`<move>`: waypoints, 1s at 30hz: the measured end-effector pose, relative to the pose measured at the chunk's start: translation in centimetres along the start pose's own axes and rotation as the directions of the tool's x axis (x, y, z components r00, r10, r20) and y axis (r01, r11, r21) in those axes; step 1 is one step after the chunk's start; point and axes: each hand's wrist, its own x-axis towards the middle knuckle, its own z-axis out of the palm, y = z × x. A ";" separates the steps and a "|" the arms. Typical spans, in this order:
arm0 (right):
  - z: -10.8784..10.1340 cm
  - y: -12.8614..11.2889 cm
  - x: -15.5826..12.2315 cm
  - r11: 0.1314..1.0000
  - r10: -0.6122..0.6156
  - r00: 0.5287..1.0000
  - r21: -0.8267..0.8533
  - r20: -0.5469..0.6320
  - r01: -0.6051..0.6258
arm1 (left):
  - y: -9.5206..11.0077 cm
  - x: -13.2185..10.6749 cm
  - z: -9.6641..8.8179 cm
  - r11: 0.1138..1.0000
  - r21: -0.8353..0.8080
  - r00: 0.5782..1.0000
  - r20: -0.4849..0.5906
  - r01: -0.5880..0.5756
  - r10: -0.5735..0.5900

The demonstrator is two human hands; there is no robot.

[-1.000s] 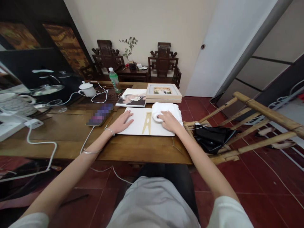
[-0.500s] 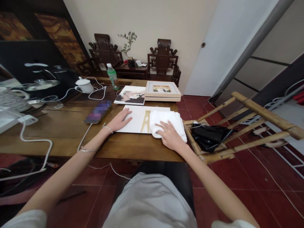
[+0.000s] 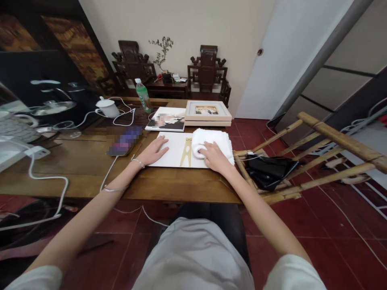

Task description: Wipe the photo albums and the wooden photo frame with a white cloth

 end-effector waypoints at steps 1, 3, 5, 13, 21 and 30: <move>-0.1 -0.5 -1.1 1.000 -0.025 1.000 0.016 -0.008 0.025 | 0.1 0.0 0.0 1.000 -0.001 1.000 -0.001 0.001 -0.001; -0.4 -1.8 -3.4 0.995 -0.083 0.996 0.050 -0.029 0.085 | 0.2 0.0 -0.1 1.000 -0.004 1.000 0.001 0.004 -0.004; -0.7 -2.9 -5.6 0.988 -0.131 0.990 0.073 -0.044 0.134 | 0.3 0.0 -0.1 1.000 -0.009 1.000 0.007 0.010 -0.010; -0.8 -1.2 -4.5 0.987 -0.158 0.987 0.030 -0.041 0.159 | 0.4 0.0 -0.2 1.000 0.000 1.000 0.010 0.018 -0.018; -0.8 4.0 4.5 1.000 -0.004 0.999 0.003 -0.035 0.004 | 0.4 0.1 -0.2 1.000 -0.001 1.000 0.015 0.017 -0.017; -0.6 3.2 2.4 0.999 -0.034 0.999 -0.006 -0.032 0.034 | 0.3 0.1 -0.1 0.999 -0.012 0.999 0.024 0.032 -0.032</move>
